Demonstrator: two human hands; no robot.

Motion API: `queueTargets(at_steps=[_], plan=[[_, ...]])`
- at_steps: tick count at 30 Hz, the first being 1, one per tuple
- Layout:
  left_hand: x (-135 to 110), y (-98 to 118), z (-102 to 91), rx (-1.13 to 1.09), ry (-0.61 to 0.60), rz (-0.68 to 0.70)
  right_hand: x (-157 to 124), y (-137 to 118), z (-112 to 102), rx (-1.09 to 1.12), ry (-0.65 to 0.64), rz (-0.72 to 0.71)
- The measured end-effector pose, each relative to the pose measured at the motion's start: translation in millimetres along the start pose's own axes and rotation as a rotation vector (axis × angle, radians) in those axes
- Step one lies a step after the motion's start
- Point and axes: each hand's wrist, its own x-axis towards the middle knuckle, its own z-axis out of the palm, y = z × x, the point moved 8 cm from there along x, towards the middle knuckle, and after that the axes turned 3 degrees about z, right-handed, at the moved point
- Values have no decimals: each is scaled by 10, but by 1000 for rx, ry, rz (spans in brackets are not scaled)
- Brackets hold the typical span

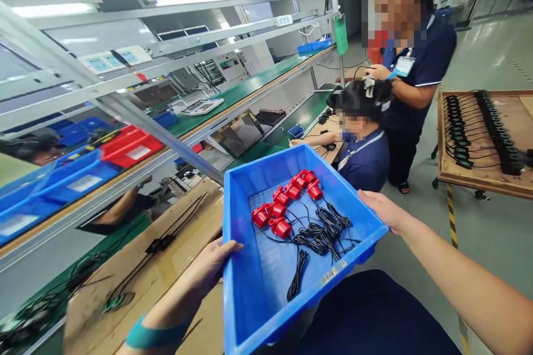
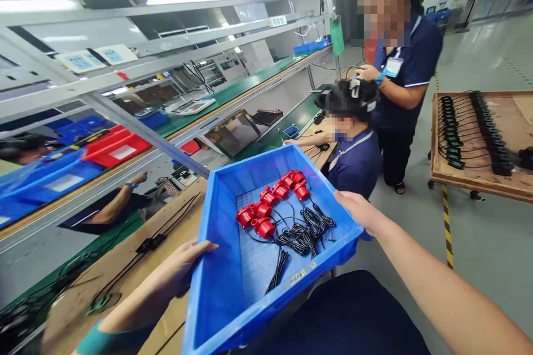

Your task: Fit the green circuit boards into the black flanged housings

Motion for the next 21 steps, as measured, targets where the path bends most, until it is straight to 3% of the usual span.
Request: queueTargets(at_steps=[3,5,9,16,21], plan=[[-757,-219,376,-26,-52,-9,-573,92,-138,46,-73,40],[-1197,-321,612,-15,-96,-1,-962,133,-314,41,-52,49],[-1815,-409,1007,-4,-153,6,-1614,132,-648,-37,58,45],[-2226,-196,1602,75,-197,90,-2571,13,-1169,-353,312,-142],[-2274,126,2419,195,-317,171,-3411,-3,-1740,-406,534,-230]])
